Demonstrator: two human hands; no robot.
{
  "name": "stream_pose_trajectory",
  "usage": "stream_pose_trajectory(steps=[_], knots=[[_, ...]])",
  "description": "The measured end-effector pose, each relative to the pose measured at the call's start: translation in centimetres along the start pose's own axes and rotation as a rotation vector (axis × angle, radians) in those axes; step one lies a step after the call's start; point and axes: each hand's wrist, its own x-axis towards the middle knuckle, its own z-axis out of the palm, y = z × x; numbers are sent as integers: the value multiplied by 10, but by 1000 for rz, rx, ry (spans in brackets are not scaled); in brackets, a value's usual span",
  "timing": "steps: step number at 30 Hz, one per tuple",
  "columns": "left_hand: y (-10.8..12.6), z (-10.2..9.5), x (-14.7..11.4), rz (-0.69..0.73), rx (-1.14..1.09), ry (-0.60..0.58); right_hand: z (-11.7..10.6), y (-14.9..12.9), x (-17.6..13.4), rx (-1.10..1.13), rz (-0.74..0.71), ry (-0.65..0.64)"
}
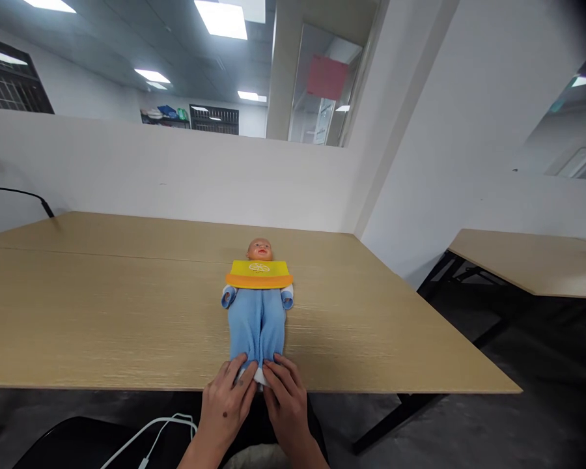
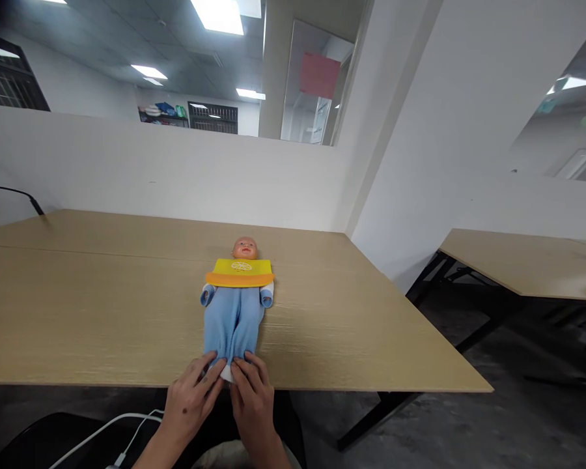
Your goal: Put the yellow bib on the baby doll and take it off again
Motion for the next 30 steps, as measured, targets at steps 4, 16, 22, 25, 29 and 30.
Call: stream_pose_trajectory(steps=[4, 16, 22, 25, 29, 30], knots=[[2, 1, 0, -1, 19, 10, 0, -1, -1, -4, 0, 9], [2, 5, 1, 8, 51, 59, 0, -2, 4, 7, 12, 21], [3, 5, -1, -33, 12, 58, 0, -3, 6, 28, 25, 31], [5, 5, -1, -50, 9, 66, 0, -2, 5, 34, 27, 38], [6, 4, -2, -80, -21, 51, 0, -3, 6, 26, 32, 27], [6, 4, -2, -95, -37, 42, 0, -3, 6, 24, 32, 22]])
